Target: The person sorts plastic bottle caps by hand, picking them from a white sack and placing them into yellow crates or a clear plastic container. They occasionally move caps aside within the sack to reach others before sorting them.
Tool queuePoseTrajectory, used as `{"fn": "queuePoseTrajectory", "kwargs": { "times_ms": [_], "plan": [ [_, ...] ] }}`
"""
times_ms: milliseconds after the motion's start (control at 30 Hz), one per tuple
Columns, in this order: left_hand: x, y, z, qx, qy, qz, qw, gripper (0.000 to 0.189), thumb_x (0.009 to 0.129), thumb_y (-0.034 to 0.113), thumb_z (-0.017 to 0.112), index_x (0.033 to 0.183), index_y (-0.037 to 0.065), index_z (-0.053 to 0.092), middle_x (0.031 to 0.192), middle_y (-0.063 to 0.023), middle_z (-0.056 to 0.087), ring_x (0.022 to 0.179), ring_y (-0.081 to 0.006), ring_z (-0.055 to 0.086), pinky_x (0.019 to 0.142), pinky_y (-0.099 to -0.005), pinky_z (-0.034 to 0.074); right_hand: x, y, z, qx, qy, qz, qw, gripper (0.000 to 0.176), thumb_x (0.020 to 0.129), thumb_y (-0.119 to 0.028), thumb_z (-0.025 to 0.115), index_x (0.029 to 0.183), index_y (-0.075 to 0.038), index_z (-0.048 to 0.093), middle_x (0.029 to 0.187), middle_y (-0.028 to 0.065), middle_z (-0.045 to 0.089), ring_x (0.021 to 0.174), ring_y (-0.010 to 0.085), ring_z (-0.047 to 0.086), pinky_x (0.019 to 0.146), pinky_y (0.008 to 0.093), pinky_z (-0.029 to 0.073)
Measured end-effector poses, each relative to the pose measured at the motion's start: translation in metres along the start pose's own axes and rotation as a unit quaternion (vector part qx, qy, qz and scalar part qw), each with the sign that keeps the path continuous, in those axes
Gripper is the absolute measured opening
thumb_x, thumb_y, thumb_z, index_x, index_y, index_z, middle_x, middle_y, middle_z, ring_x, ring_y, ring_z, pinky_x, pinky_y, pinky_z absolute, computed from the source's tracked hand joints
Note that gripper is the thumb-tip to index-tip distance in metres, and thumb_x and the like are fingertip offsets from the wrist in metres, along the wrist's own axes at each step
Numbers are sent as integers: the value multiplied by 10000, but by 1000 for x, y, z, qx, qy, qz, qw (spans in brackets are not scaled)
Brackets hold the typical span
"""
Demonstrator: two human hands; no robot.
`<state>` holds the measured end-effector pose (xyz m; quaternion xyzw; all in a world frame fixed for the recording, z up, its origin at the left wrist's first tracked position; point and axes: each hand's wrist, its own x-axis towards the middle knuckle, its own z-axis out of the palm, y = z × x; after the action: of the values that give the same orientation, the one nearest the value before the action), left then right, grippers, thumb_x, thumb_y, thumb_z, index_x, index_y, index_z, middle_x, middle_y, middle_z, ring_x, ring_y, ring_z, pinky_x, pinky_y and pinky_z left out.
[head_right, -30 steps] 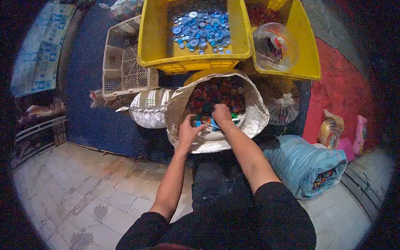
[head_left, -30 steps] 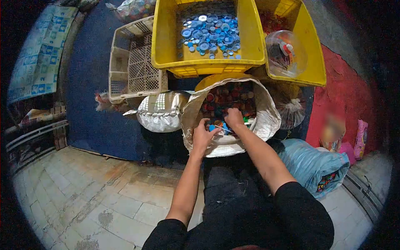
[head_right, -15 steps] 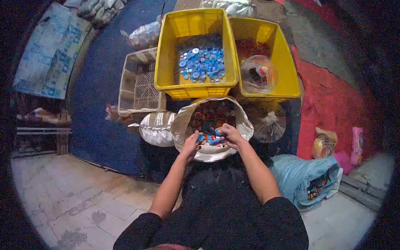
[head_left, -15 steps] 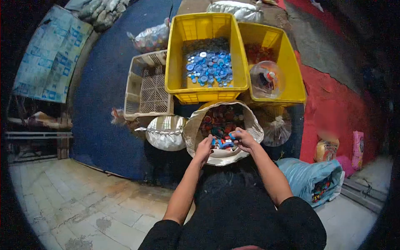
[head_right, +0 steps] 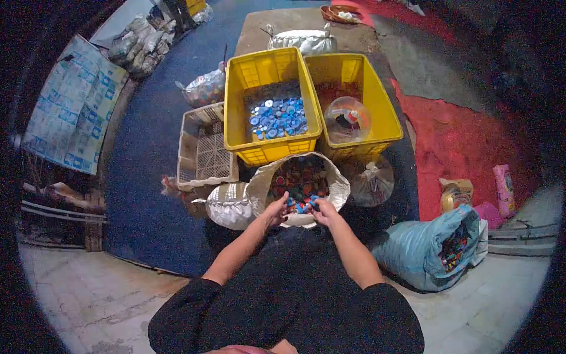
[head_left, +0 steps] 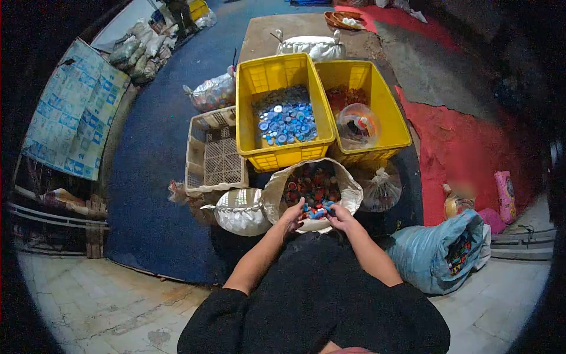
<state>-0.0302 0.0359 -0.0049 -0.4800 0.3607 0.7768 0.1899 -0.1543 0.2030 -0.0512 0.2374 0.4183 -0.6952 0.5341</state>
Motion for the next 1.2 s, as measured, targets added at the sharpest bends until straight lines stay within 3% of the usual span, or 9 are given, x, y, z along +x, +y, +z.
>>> {"fn": "queuePoseTrajectory", "kwargs": {
  "times_ms": [133, 167, 200, 300, 400, 667, 833, 967, 1200],
  "plan": [
    [-25, 56, 0, -6, -87, 127, 988, 565, 830, 693, 423, 939, 172, 612, 739, -1, 575, 703, -153, 533, 585, -355, 433, 1, -42, 75, -60, -19, -78, 995, 119, 806, -16, 530, 925, -7, 521, 857, 104, 546, 765, 214, 581, 709, 306, 510],
    [-25, 86, -1, -22, -116, 204, 972, 558, 838, 682, 423, 951, 165, 601, 752, -5, 564, 694, -162, 526, 584, -370, 430, 17, -64, 92, -61, -177, -133, 973, 120, 823, -73, 561, 925, -10, 544, 884, 97, 557, 791, 215, 577, 751, 337, 514],
    [-20, 109, -2, -80, -137, 307, 938, 558, 854, 662, 422, 1024, 153, 575, 841, -30, 588, 769, -190, 574, 630, -374, 461, -7, -92, 131, -13, -281, -151, 948, 215, 852, -172, 581, 984, -6, 543, 937, 102, 584, 869, 238, 587, 810, 370, 508],
    [-97, 195, 27, -95, 73, 365, 923, 823, 840, 716, 357, 1436, 159, 247, 1417, -182, 329, 1230, -311, 414, 962, -503, 325, -76, -150, 212, -103, -151, -192, 964, 650, 899, -282, 547, 1406, -47, 214, 1389, 176, 331, 1220, 328, 426, 903, 415, 470],
    [-98, 210, 5, -90, 60, 408, 907, 826, 844, 688, 394, 1456, 168, 200, 1464, -126, 262, 1181, -266, 422, 909, -446, 323, -98, -159, 220, -206, -163, -251, 932, 719, 891, -344, 566, 1456, -196, 146, 1451, 149, 226, 1301, 337, 307, 930, 425, 439],
    [-38, 79, -49, -39, 81, 250, 964, 522, 880, 473, 545, 1285, 154, 464, 1112, -11, 548, 835, -125, 559, 657, -288, 398, -25, -60, 89, -220, -19, -66, 973, 628, 871, -323, 601, 1400, -164, 302, 1411, 160, 282, 1212, 315, 404, 898, 424, 460],
    [-32, 42, -52, 62, 77, 197, 975, 473, 908, 406, 530, 1281, 119, 488, 1097, -27, 578, 870, -124, 568, 684, -278, 425, 9, -6, 28, -318, 57, 12, 946, 511, 875, -286, 582, 1328, -133, 402, 1267, 103, 462, 883, 185, 570, 691, 369, 529],
    [-5, 16, -57, 191, 75, 256, 945, 485, 876, 345, 597, 1222, 10, 545, 1118, -127, 618, 965, -205, 602, 865, -291, 452, 26, 28, 15, -441, 91, -53, 891, 389, 866, -251, 585, 1204, -70, 522, 960, 62, 610, 810, 146, 582, 554, 284, 477],
    [37, -13, -59, 476, 54, 188, 857, 483, 845, 394, 605, 1178, 46, 571, 1053, -158, 638, 929, -267, 625, 810, -362, 483, 54, 56, 19, -595, 194, -241, 742, 224, 818, -165, 595, 1003, -41, 617, 933, 160, 647, 895, 313, 615, 769, 386, 473]
  ]
}}
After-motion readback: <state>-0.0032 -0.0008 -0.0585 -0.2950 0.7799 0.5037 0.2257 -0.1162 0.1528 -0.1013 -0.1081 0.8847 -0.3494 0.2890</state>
